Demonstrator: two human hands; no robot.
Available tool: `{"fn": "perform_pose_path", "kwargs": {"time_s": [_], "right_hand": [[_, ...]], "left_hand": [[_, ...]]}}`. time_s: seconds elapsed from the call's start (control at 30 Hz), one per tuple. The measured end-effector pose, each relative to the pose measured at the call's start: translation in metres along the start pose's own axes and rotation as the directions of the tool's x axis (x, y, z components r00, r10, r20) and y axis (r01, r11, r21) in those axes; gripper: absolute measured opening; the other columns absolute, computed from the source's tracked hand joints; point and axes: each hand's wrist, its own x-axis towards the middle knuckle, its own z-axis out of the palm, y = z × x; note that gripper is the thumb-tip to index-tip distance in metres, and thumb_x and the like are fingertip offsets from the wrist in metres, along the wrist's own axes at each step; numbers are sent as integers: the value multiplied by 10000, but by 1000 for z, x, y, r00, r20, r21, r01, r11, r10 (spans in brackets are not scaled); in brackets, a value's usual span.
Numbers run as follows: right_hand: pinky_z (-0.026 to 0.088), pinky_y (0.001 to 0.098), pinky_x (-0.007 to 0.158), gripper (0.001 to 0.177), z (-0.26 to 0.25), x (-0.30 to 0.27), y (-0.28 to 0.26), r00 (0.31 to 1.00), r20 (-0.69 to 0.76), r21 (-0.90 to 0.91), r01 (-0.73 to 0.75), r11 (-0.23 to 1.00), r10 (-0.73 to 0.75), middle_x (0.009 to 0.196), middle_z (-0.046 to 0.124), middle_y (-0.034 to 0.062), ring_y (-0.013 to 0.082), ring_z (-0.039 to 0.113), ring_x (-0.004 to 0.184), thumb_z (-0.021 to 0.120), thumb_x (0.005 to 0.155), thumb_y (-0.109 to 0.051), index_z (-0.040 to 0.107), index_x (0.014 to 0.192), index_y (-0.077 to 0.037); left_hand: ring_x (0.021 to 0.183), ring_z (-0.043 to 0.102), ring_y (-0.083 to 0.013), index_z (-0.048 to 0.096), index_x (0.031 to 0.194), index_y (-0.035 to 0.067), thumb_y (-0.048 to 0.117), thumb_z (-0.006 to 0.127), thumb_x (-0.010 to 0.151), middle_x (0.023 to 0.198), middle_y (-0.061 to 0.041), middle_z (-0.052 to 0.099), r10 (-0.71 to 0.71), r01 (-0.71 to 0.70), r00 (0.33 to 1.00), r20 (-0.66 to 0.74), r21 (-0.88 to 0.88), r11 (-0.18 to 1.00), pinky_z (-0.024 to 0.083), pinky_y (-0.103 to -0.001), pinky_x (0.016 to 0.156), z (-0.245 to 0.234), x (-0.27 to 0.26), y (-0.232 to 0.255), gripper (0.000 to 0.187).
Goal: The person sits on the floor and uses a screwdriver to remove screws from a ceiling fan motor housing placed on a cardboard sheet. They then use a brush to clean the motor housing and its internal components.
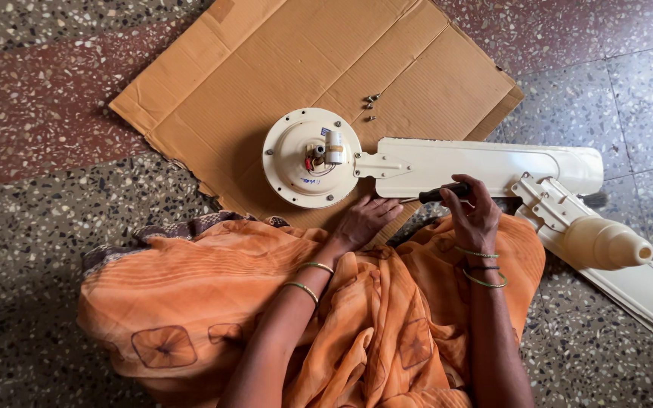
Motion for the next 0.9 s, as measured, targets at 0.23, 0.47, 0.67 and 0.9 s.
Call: {"fn": "perform_pose_path", "kwargs": {"time_s": [0.23,0.47,0.67,0.9], "right_hand": [[594,278,765,268,-3,-3,11,1000,-6,9,-11,1000,11,980,720,107,158,721,893,718,975,-67,635,1208,36],[616,321,619,205,-10,6,38,909,214,685,-401,608,358,837,621,107,195,693,691,576,889,-54,608,1089,-26],[521,339,620,301,41,-6,4,946,323,-46,23,999,-7,979,672,45,222,639,719,739,851,-78,685,1148,-71],[557,333,702,169,83,8,-26,859,421,-154,385,910,-292,970,700,113,255,708,793,759,868,-48,725,1033,-57]], "left_hand": [[1156,646,-234,642,1041,66,73,623,1010,1150,-79,669,-112,70,904,413,114,991,592,-338,925,15,-15,9,38],[945,686,-175,628,1101,46,168,736,915,1054,-74,704,-689,731,665,287,-439,522,605,-280,774,-10,10,29,247],[854,655,-122,611,1149,15,77,753,898,952,-65,712,-800,461,483,355,-880,-112,557,-265,782,-60,34,38,295],[820,667,-117,653,1105,15,79,726,924,927,-60,738,-843,341,357,403,-896,-283,551,-265,757,-95,35,27,205]]}}
